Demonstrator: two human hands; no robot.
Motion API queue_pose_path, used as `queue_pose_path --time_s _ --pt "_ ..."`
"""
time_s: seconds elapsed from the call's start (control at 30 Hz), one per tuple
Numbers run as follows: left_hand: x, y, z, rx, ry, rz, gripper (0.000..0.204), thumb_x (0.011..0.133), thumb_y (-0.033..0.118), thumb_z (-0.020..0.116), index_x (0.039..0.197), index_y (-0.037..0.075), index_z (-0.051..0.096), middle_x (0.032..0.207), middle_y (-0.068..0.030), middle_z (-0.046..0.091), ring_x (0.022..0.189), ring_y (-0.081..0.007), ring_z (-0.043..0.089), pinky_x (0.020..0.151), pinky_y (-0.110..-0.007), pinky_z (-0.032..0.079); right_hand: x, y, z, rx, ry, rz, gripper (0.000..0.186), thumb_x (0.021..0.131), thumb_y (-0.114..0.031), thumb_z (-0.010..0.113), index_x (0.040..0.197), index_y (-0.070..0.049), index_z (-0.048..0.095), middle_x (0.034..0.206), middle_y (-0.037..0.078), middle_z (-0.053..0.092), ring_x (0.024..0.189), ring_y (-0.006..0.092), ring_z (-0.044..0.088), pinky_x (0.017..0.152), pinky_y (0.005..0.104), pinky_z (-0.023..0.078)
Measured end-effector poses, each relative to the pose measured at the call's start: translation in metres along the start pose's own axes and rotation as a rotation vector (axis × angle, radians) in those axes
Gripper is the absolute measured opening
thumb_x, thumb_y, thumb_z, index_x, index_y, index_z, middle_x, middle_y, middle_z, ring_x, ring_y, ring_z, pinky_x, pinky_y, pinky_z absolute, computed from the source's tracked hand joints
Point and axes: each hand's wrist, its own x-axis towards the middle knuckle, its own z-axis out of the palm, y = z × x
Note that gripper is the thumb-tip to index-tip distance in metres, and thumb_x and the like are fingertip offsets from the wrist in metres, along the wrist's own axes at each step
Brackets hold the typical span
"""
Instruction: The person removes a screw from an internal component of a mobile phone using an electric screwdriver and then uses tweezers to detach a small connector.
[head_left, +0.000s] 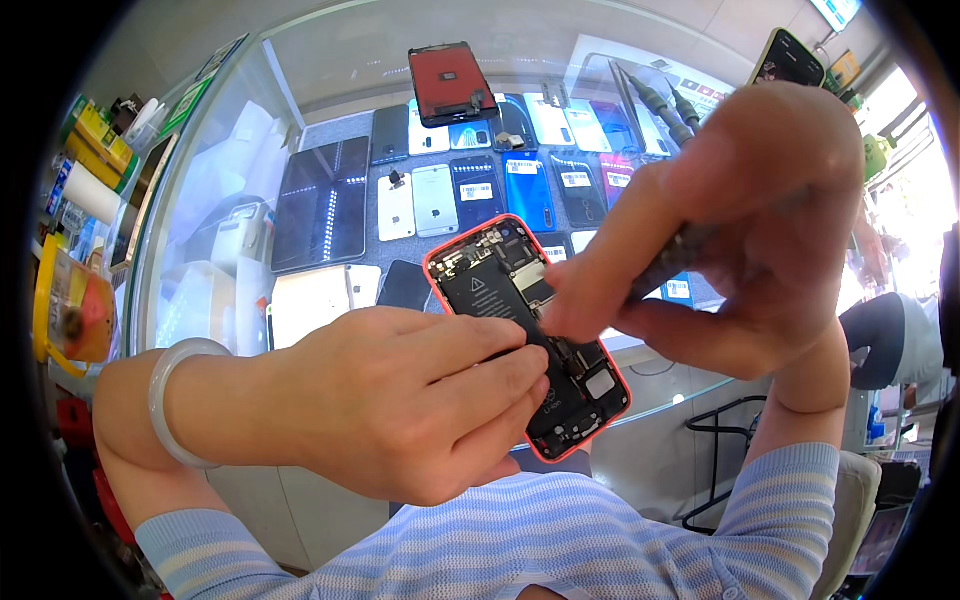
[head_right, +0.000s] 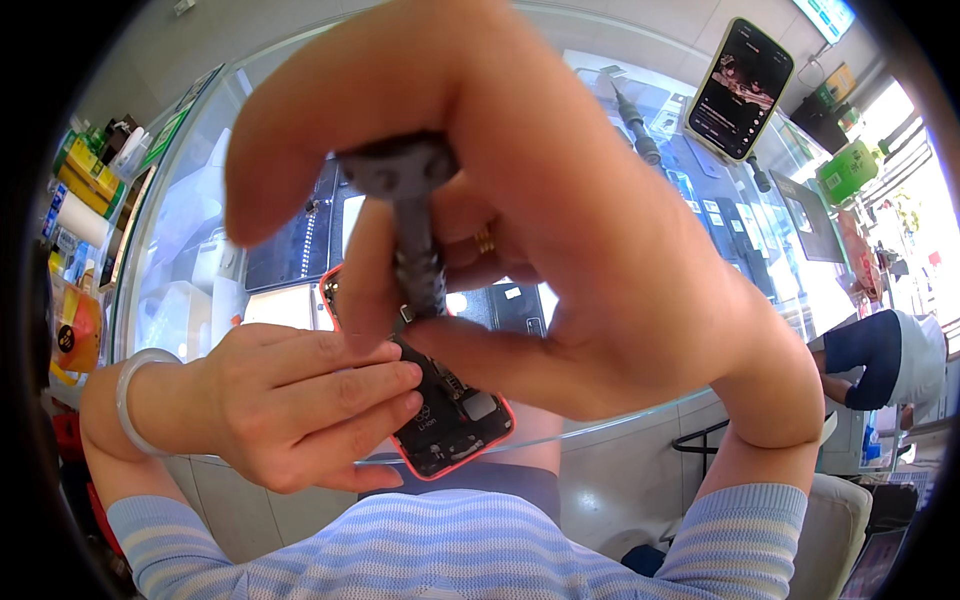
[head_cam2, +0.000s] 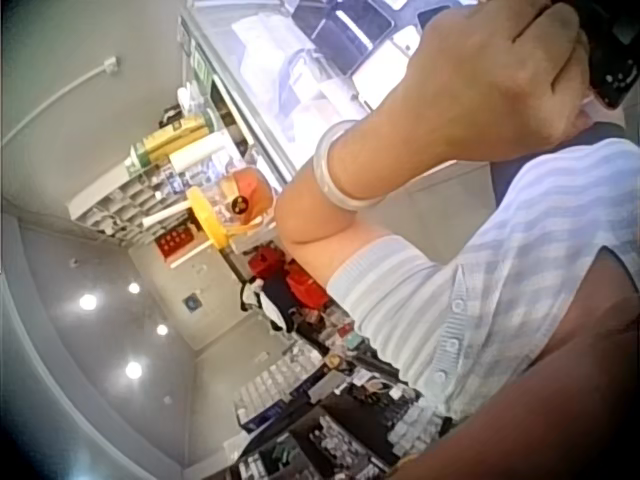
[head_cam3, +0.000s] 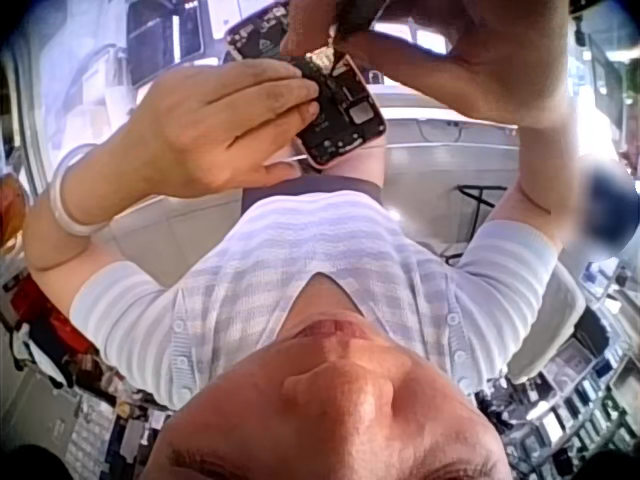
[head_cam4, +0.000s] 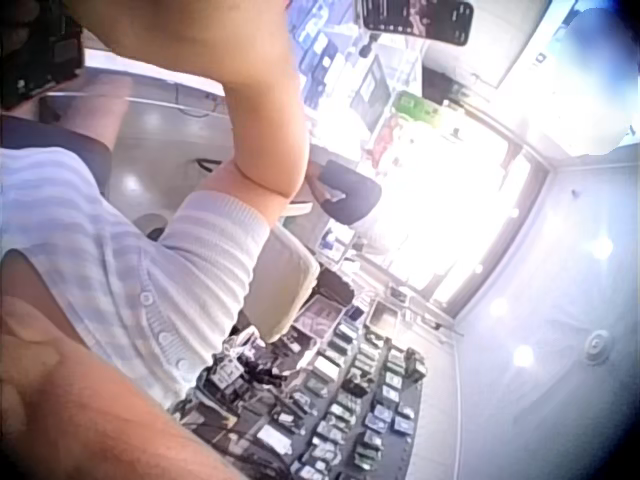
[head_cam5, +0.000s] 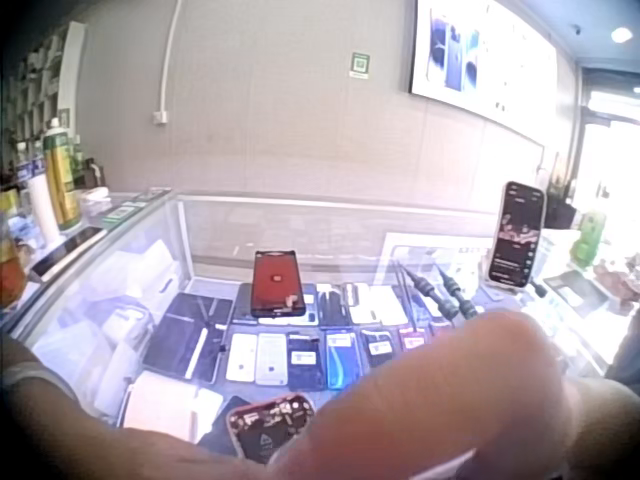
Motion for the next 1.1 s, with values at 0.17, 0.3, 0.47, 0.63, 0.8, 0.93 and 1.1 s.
queue_pose_path --time_s 0.17,0.3,0.47,0.63,0.8,0.93,1.1 --pt "-0.005 0.001 0.004 0.006 0.013 0.009 0.037 0.070 0.030 0.078 0.088 -0.001 0.072 0.099 -0.0131 0.068 0.082 -0.0245 0.069 0.061 -0.028 0.057 0.008 -0.002 -0.017 -0.070 -0.328 0.187 0.080 0.068 0.019 0.070 0.139 -0.002 0.039 0.107 0.025 0.067 0.101 0.0290 0.067 0.079 0.0347 0.057" --pt "0.002 0.000 -0.003 0.018 -0.028 0.002 0.037 0.069 0.030 0.078 0.089 -0.001 0.072 0.098 -0.0126 0.068 0.083 -0.0246 0.068 0.062 -0.029 0.057 -0.009 -0.003 0.007 -0.078 0.126 0.054 0.058 0.072 0.016 0.068 0.126 -0.001 0.055 0.109 0.023 0.067 0.099 0.0276 0.068 0.083 0.0355 0.058" --pt "0.001 0.002 -0.004 0.030 -0.030 -0.005 0.037 0.069 0.029 0.077 0.089 -0.001 0.072 0.097 -0.0117 0.068 0.083 -0.0245 0.069 0.062 -0.029 0.057 -0.006 -0.004 0.003 -0.083 0.000 0.132 0.055 0.069 0.010 0.077 0.120 0.004 0.056 0.099 0.017 0.067 0.092 0.0260 0.069 0.080 0.0345 0.058" --pt "0.001 0.000 -0.002 0.020 -0.013 0.012 0.037 0.071 0.030 0.076 0.090 0.000 0.073 0.097 -0.0121 0.068 0.081 -0.0243 0.068 0.062 -0.028 0.057 -0.002 -0.004 0.008 -0.112 0.033 0.125 0.054 0.069 0.011 0.076 0.118 0.003 0.057 0.094 0.014 0.066 0.087 0.0233 0.068 0.076 0.0312 0.056" --pt "0.003 0.001 -0.006 0.034 -0.049 0.009 0.035 0.071 0.029 0.076 0.089 0.000 0.073 0.099 -0.0130 0.068 0.082 -0.0244 0.068 0.062 -0.029 0.057 0.001 -0.008 0.021 -0.117 0.361 0.105 0.052 0.068 0.011 0.076 0.116 0.003 0.057 0.088 0.011 0.066 0.082 0.0205 0.067 0.072 0.0279 0.055" --pt "-0.002 0.001 0.001 0.029 0.003 0.007 0.035 0.069 0.029 0.076 0.089 0.000 0.073 0.098 -0.0132 0.068 0.083 -0.0249 0.068 0.062 -0.029 0.057 0.002 -0.018 0.034 -0.234 0.254 0.128 0.045 0.069 0.012 0.074 0.110 0.002 0.060 0.087 0.008 0.066 0.085 0.0193 0.067 0.070 0.0253 0.054" --pt "0.002 0.001 -0.004 0.018 -0.022 -0.003 0.034 0.071 0.028 0.076 0.088 -0.001 0.072 0.096 -0.0137 0.068 0.083 -0.0259 0.069 0.064 -0.030 0.058 -0.004 -0.009 0.027 -0.105 0.307 0.214 0.037 0.069 0.011 0.070 0.104 0.002 0.063 0.097 0.010 0.065 0.089 0.0181 0.065 0.077 0.0272 0.056"
